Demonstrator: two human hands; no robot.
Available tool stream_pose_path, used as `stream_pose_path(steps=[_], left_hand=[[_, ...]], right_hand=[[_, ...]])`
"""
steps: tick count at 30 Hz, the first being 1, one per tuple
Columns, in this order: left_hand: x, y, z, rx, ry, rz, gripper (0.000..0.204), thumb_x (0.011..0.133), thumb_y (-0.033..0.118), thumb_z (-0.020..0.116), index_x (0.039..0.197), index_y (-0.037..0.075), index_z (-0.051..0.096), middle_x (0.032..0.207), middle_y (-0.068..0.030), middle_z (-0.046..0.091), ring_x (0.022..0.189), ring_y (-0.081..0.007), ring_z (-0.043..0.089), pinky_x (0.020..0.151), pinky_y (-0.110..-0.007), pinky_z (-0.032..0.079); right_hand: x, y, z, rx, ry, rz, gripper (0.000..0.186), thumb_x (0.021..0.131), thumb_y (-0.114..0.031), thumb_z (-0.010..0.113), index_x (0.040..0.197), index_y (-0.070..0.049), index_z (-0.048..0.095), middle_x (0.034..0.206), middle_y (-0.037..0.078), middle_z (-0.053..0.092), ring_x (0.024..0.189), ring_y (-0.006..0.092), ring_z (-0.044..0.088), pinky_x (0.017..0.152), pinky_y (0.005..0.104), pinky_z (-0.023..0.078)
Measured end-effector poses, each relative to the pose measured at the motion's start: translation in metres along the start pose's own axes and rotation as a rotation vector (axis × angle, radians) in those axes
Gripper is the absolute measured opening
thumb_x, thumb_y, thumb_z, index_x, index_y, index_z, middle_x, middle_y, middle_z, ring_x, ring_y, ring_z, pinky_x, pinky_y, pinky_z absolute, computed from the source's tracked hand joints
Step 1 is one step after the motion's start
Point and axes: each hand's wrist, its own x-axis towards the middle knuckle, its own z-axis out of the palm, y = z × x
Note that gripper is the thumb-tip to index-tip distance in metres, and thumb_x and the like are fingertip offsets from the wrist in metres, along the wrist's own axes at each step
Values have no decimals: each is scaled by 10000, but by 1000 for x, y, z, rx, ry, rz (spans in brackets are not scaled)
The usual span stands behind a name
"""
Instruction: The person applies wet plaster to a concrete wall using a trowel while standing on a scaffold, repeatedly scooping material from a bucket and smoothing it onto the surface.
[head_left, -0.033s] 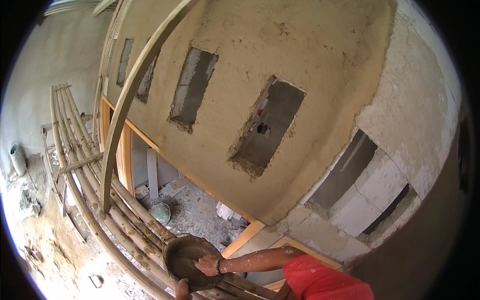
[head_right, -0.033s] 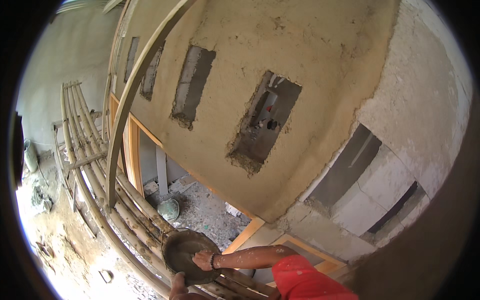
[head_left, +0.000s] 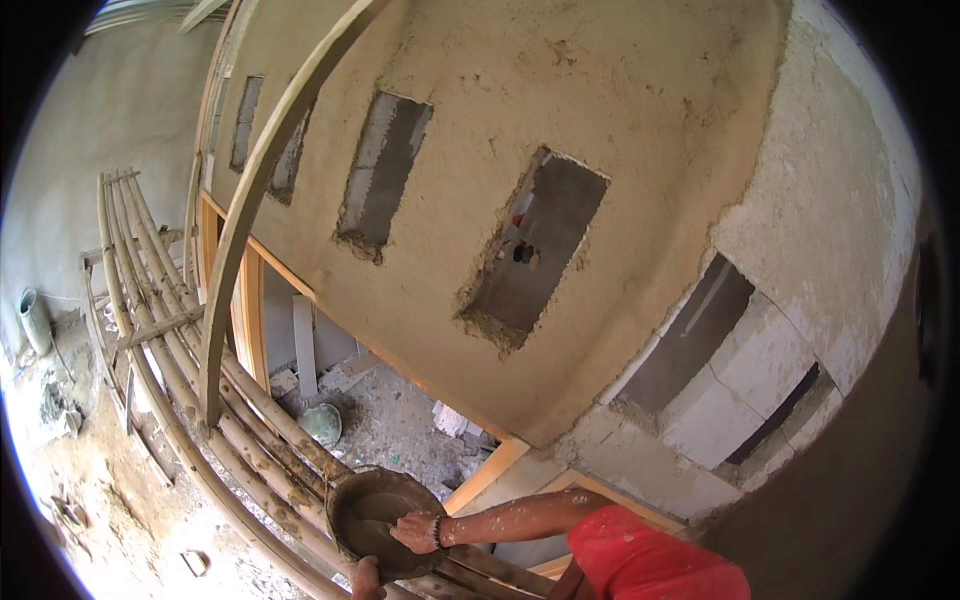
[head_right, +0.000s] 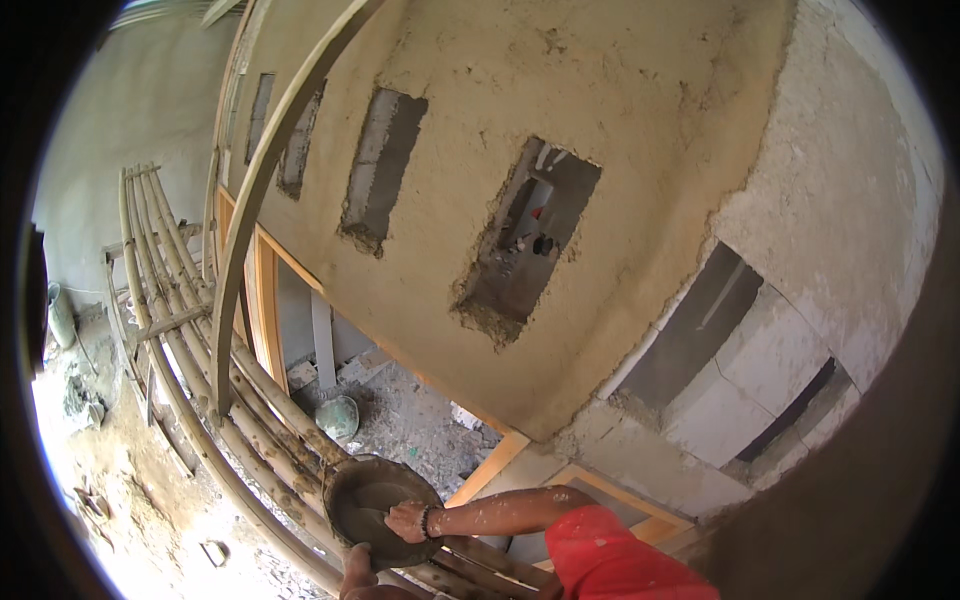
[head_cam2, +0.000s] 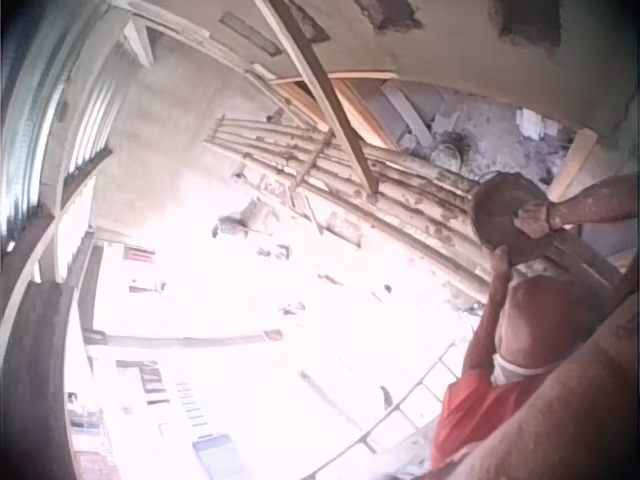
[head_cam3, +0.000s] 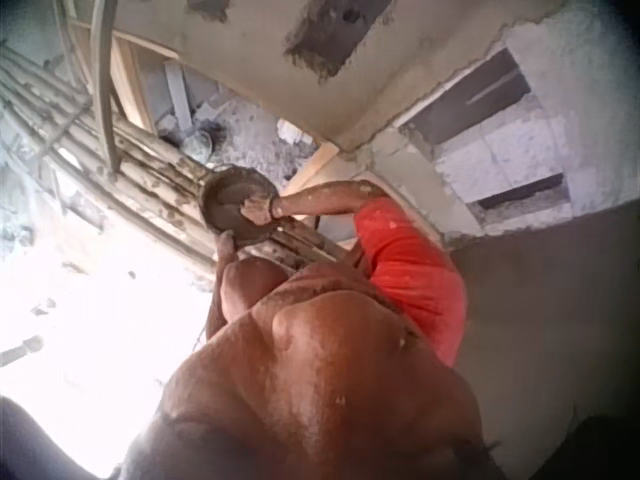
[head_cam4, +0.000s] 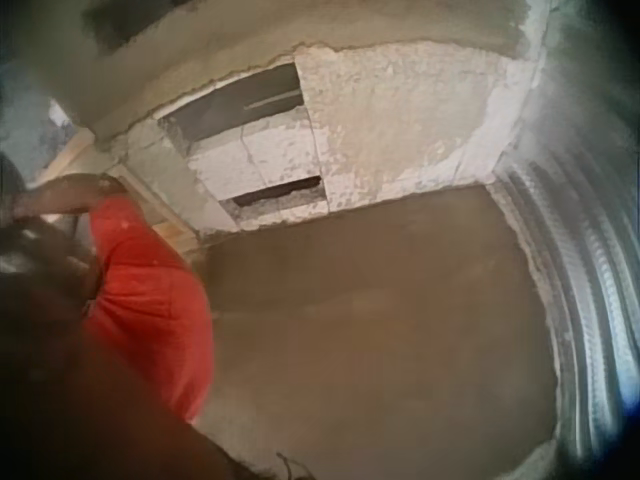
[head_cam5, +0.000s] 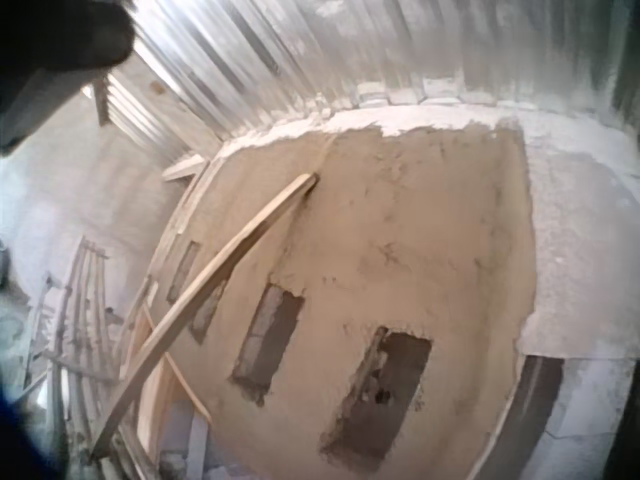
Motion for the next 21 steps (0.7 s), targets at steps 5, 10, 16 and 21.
stream_pose_path(steps=[5,10,16,21], left_hand=[[-8,20,8,-256,57,-242,376,794,142,553,1121,-42,572,976,-149,610,799,-254,606,640,-367,495],[9,0,11,-286,31,-165,353,777,131,543,1087,-36,565,846,-111,561,610,-217,552,442,-351,419],[10,-3,14,-377,38,-136,364,795,140,543,1102,-56,555,923,-130,583,704,-229,582,547,-354,473],[13,-8,13,-382,-8,-182,397,809,128,531,1148,-79,540,1010,-162,597,877,-276,623,724,-382,547]], right_hand=[[-23,-6,-73,-82,-170,-149,133,719,-143,599,728,-19,647,701,217,652,704,401,675,604,488,550],[-29,22,-110,-178,79,46,154,753,-168,580,728,-20,615,626,176,628,627,383,668,519,489,532],[-4,16,-39,-158,-220,141,221,788,-169,570,859,-38,733,839,164,715,860,321,704,706,437,565],[-6,3,-41,144,-472,233,235,755,-140,536,835,-9,715,777,200,699,762,332,703,692,411,565]])
